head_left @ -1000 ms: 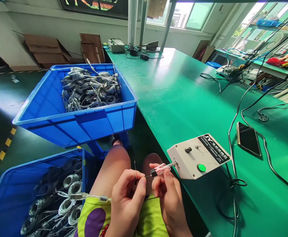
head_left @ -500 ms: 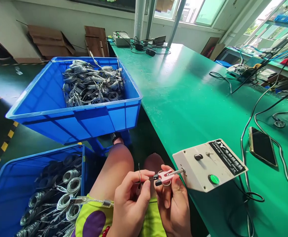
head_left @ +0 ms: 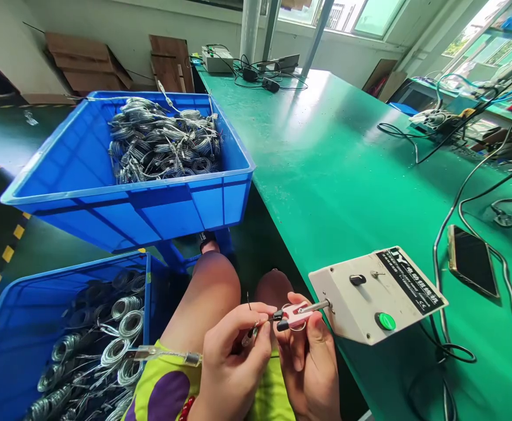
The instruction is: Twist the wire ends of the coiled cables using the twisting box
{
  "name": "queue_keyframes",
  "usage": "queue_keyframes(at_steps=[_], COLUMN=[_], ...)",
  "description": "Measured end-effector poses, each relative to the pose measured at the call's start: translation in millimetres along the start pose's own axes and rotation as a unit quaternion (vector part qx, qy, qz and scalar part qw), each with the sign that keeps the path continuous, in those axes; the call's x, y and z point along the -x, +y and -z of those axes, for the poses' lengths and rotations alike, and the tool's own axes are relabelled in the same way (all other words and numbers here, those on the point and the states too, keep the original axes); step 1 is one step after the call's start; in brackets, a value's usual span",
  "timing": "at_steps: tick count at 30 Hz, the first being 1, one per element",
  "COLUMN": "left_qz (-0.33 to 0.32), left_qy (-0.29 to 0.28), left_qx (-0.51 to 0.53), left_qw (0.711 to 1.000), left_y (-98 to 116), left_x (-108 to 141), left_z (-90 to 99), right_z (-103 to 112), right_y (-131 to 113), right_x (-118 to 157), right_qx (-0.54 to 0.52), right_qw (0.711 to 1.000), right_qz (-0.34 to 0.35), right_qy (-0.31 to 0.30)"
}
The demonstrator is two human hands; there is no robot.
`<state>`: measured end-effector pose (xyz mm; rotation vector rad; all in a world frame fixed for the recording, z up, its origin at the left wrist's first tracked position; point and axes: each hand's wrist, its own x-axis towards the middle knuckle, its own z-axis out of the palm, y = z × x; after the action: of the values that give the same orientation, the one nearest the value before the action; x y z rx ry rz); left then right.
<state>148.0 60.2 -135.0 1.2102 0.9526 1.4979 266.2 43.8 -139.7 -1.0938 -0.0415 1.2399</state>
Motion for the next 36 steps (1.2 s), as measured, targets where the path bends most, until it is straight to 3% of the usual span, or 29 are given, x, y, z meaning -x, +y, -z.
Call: queue_keyframes(at_steps=[11,20,26,30,36], left_qz=[-0.001,0.019,0.023,0.009,-0.055], left_qy=[-0.016,-0.017,-0.001,0.011,-0.024], left_qx=[0.008,-0.049,-0.064,-0.056,-0.058], left_qw=[1.000,0.998,0.998,0.998,0.996], left_y=[-6.7,-4.5,-2.5,-0.5,4.2], left_x=[5.1,7.7,10.0,12.8,23.7], left_z=[2.7,3.7,2.9,3.7,12.0], right_z=[0.9,5.2,21.9,32.5,18.3], right_y=[-1.4,3.5,14.3,21.7,21.9], right_x=[0.6,-0.1,0.0,4.5,41.9], right_qx=[-0.002,-0.016,0.006,0.049,0.038], right_qw=[1.000,0.994,0.981,0.978,0.993], right_qz=[-0.001,0.020,0.067,0.092,0.022], right_qy=[-0.031,-0.105,-0.185,-0.179,-0.113])
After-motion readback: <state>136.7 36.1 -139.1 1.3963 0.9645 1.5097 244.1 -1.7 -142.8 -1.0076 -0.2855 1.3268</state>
